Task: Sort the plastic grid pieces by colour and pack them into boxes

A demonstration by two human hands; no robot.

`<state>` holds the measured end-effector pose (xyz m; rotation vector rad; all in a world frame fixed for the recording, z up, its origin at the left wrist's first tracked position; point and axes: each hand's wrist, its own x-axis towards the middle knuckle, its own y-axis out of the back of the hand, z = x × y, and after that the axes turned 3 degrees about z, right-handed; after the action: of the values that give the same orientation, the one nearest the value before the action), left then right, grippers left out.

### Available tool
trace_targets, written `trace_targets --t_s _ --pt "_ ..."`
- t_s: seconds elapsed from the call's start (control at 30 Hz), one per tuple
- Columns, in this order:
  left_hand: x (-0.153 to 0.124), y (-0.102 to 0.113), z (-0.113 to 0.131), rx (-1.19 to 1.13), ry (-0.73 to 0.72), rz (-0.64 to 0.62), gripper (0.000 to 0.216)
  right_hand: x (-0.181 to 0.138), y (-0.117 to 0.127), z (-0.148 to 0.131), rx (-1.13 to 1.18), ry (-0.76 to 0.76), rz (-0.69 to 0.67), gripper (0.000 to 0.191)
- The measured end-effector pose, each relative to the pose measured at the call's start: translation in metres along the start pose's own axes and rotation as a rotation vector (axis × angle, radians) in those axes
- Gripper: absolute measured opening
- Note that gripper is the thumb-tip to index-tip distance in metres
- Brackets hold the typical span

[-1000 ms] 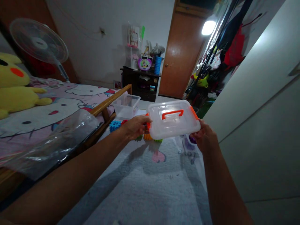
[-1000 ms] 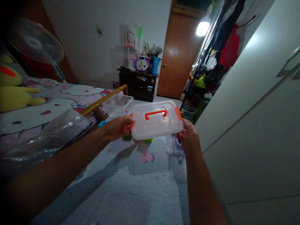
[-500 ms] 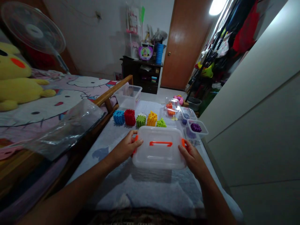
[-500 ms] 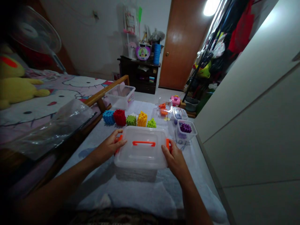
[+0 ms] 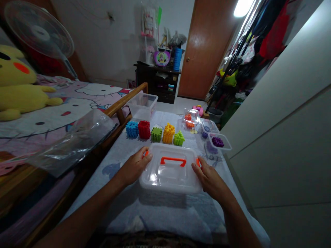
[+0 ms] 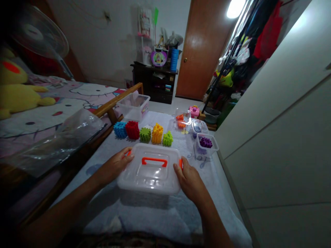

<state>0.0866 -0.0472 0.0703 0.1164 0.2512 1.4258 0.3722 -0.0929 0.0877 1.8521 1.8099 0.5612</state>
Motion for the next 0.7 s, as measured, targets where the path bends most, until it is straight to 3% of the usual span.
trace_targets --t_s 0.27,0.5,0.7 --pt "-0.004 -0.001 -0.005 -0.048 -0.034 0.04 0.04 0.001 -0.003 -0.001 0.1 0.091 -0.001 0.037" --pt "-0.008 0.0 -0.015 -0.225 0.039 0.097 0.035 -0.007 -0.011 0.021 0.432 -0.172 -0.058 0.056" --pt "-0.01 -0.006 -0.025 -0.453 0.123 0.051 0.038 -0.006 -0.02 0.036 0.446 -0.175 0.007 0.044"
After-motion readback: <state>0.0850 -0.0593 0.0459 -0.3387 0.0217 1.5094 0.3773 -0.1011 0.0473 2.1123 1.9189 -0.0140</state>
